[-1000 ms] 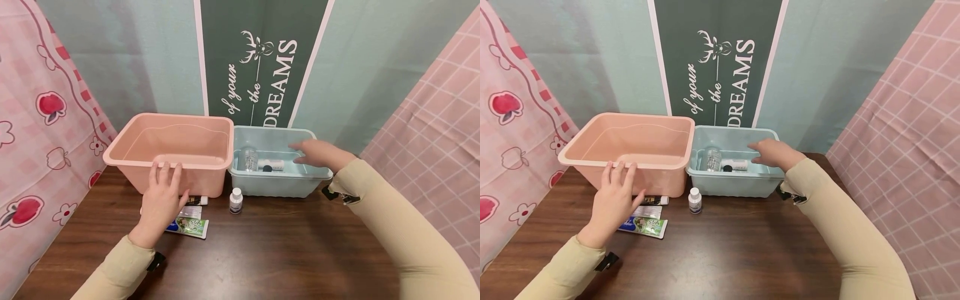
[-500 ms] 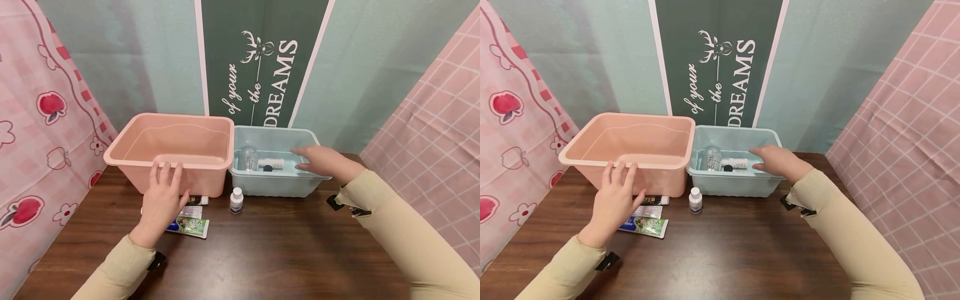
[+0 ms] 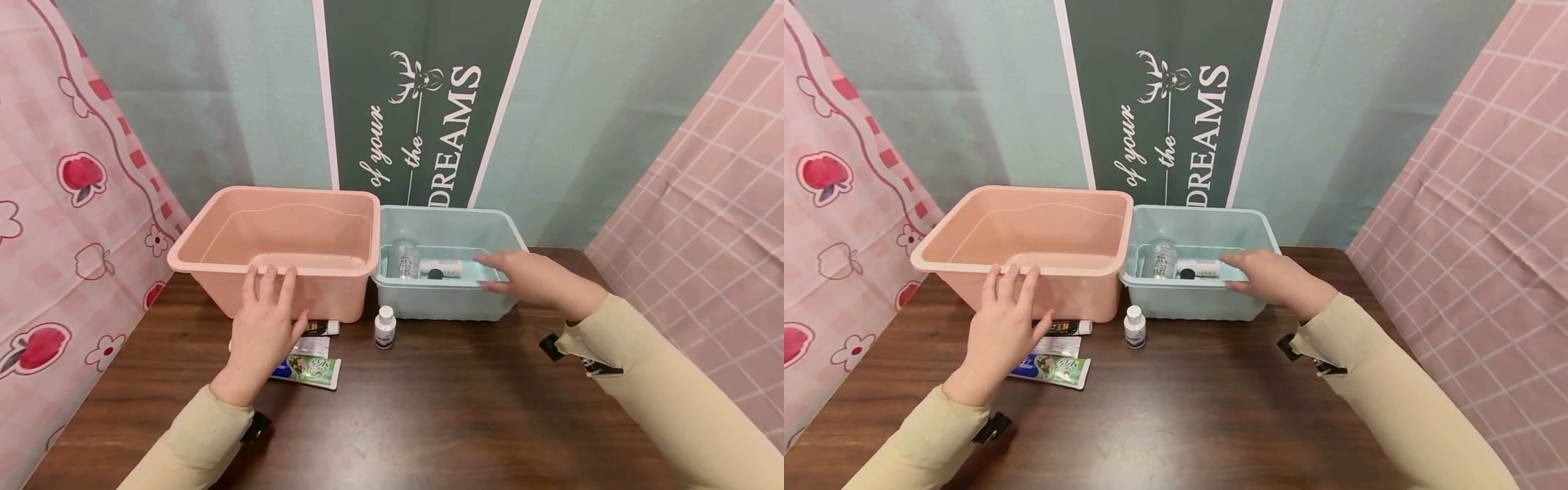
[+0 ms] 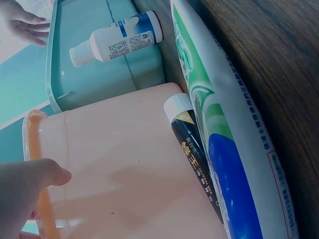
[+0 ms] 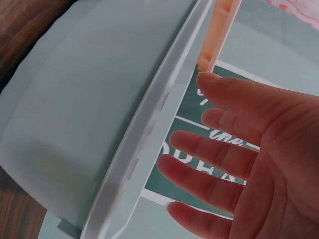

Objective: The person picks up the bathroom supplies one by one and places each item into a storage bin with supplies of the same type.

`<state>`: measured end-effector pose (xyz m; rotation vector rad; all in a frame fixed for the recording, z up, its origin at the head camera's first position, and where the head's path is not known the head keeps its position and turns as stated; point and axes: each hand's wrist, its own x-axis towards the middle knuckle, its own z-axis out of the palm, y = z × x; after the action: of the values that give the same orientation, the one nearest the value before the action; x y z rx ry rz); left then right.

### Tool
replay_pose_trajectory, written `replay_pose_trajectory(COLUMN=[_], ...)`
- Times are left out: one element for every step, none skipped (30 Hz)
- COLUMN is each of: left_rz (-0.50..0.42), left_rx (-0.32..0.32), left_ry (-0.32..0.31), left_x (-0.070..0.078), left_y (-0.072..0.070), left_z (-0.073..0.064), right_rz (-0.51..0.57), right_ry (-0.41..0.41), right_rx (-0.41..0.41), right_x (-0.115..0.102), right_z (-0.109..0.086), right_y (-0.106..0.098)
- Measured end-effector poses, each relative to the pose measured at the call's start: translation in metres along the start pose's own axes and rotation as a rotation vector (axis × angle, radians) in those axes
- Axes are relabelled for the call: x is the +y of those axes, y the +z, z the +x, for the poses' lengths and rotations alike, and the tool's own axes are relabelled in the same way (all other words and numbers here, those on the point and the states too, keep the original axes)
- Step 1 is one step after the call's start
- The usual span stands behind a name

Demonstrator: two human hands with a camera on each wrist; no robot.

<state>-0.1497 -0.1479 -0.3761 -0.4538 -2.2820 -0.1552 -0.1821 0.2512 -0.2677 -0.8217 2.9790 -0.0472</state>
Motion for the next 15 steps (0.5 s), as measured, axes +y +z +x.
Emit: replay_pose_trajectory(left_rz=[-0.001, -0.004, -0.005, -0.006, -0.008, -0.010, -0.011, -0.012, -0.012, -0.012, -0.013, -0.013, -0.013, -0.013, -0.013], left_rx=[0.003, 0.006, 0.009, 0.011, 0.015, 0.017, 0.017, 0.018, 0.017, 0.017, 0.016, 0.015, 0.015, 0.015, 0.015], left_ry=[0.000, -0.001, -0.002, -0.002, -0.003, -0.003, -0.003, -0.004, -0.004, -0.004, -0.004, -0.005, -0.005, -0.005, -0.005], left_x=[0.000, 0.000, 0.000, 0.000, 0.000, 0.000, 0.000, 0.000, 0.000, 0.000, 0.000, 0.000, -0.001, -0.001, -0.001], left_y=[0.000, 0.001, 0.001, 0.001, 0.001, 0.002, 0.002, 0.002, 0.002, 0.002, 0.002, 0.002, 0.002, 0.002, 0.001], left_z=[0.000, 0.000, 0.000, 0.000, 0.000, 0.000, 0.000, -0.001, -0.001, -0.001, -0.001, -0.001, -0.001, -0.001, -0.001], right_rz=[-0.002, -0.002, -0.004, -0.002, 0.003, 0.013, 0.021, 0.027, 0.034, 0.040, 0.043, 0.045, 0.047, 0.051, 0.057], right_ry=[-0.013, -0.023, -0.030, -0.040, -0.050, -0.054, -0.056, -0.058, -0.062, -0.071, -0.079, -0.085, -0.097, -0.109, -0.120], right_rx=[0.005, 0.009, 0.012, 0.017, 0.019, 0.018, 0.018, 0.018, 0.021, 0.027, 0.033, 0.042, 0.054, 0.064, 0.073], right_x=[-0.002, -0.003, -0.004, -0.006, -0.007, -0.008, -0.010, -0.011, -0.012, -0.013, -0.015, -0.016, -0.017, -0.017, -0.018], right_z=[-0.001, -0.002, -0.003, -0.005, -0.006, -0.007, -0.008, -0.009, -0.010, -0.011, -0.012, -0.012, -0.013, -0.013, -0.014], right_y=[0.000, 0.000, 0.000, 0.000, 0.000, 0.000, 0.001, 0.001, 0.001, 0.002, 0.002, 0.002, 0.002, 0.002, 0.002])
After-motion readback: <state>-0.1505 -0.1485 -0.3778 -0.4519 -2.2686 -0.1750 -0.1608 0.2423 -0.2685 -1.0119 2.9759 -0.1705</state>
